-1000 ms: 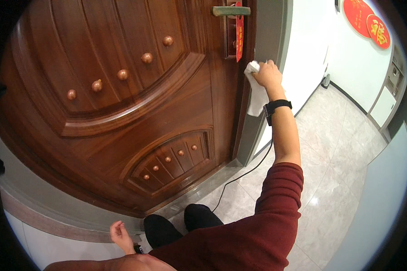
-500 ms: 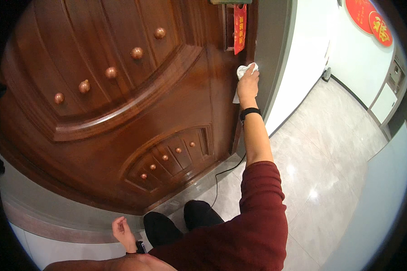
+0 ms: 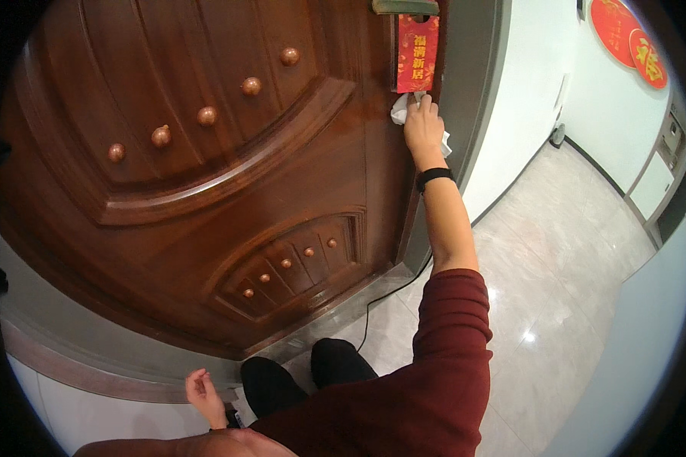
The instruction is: The person wipes the surface of a wooden door and its frame using a white cloth. They move the cloth across the door panels, around the decorative studs, and along the door frame in a continuous wiping motion.
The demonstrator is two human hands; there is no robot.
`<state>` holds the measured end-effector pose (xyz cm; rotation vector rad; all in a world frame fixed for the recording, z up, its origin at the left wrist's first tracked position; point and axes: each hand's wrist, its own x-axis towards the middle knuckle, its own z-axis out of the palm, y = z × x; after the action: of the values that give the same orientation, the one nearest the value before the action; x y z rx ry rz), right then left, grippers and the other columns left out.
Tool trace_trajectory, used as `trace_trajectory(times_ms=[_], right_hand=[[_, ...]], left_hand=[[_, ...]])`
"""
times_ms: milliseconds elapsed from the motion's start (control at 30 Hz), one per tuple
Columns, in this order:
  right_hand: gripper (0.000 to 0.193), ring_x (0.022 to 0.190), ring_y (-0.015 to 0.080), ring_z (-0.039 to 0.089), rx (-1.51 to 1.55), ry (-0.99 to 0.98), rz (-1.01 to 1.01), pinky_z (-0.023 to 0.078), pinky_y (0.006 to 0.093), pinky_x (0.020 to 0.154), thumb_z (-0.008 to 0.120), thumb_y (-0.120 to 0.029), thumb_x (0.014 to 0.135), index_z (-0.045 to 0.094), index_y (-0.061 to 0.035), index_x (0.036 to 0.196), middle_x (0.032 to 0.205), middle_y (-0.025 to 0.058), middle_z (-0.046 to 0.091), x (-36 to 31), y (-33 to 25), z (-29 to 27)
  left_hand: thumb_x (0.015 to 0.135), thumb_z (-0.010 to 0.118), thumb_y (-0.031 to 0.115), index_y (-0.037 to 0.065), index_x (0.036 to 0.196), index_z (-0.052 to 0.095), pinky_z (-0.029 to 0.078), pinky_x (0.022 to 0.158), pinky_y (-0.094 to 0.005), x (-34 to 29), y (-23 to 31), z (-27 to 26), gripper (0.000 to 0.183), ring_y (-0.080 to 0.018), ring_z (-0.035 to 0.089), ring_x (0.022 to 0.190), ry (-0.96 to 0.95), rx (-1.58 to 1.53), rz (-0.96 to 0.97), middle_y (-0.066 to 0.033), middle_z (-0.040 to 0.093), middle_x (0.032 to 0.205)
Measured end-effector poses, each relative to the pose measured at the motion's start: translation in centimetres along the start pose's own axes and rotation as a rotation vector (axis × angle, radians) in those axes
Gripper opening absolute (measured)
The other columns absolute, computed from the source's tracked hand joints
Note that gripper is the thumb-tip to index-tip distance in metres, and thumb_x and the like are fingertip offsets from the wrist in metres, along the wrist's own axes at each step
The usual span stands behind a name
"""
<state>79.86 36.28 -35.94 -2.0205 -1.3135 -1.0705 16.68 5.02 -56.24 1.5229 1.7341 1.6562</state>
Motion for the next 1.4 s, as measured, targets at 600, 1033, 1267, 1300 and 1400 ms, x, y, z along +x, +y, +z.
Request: trace_trajectory(times_ms=[600,1033,1267,1300,1400], right_hand=[[0.079,0.104,0.0389,0.062,0.6,-0.01,-0.174,0.055,0.046,0.082,0.07,-0.002,0.073,0.046,-0.0225,0.146,0.116,0.0163,0.056,-4.4,-8.5,-9.6],[0.081,0.097,0.0368,0.065,0.484,-0.207,-0.323,0.056,0.0452,0.08,0.068,-0.005,0.078,0.044,-0.0304,0.151,0.109,0.0149,0.057,-5.2,-10.7,-12.5],[0.073,0.093,0.0418,0.068,0.453,-0.136,-0.092,0.057,0.0482,0.077,0.069,-0.015,0.082,0.043,-0.0151,0.15,0.118,0.0219,0.058,1.4,-13.2,-13.8],[0.074,0.092,0.0413,0.069,0.447,-0.095,-0.077,0.058,0.048,0.076,0.07,-0.015,0.081,0.043,-0.0132,0.149,0.117,0.0222,0.058,0.4,-14.5,-13.6],[0.079,0.092,0.0403,0.069,0.48,-0.13,-0.088,0.059,0.047,0.073,0.073,-0.012,0.077,0.042,-0.0098,0.149,0.118,0.023,0.056,-3.9,-17.5,-13.9]], left_hand=[[0.092,0.06,-0.004,-0.002,0.099,0.066,0.051,0.077,-0.0287,-0.1,0.0,-2.2,0.009,-0.0191,0.061,0.089,0.019,0.02,-0.005,-0.0105,0.062,0.103],[0.092,0.061,-0.004,-0.001,0.098,0.066,0.05,0.077,-0.0277,0.0,0.1,-1.5,0.008,-0.0193,0.061,0.09,0.017,-0.019,-0.019,-0.01,0.063,0.102],[0.093,0.059,-0.006,-0.001,0.098,0.066,0.05,0.076,-0.028,-0.3,0.2,-1.2,0.011,-0.0191,0.061,0.089,0.027,-0.049,0.026,-0.0102,0.063,0.102],[0.093,0.059,-0.005,-0.001,0.098,0.066,0.05,0.076,-0.0282,-0.4,0.1,-1.4,0.01,-0.0193,0.061,0.089,0.032,-0.036,0.02,-0.0104,0.064,0.102],[0.093,0.06,-0.004,-0.002,0.099,0.066,0.05,0.076,-0.0287,-0.8,-0.2,-1.4,0.009,-0.0195,0.061,0.088,0.035,-0.044,-0.002,-0.011,0.064,0.103]])
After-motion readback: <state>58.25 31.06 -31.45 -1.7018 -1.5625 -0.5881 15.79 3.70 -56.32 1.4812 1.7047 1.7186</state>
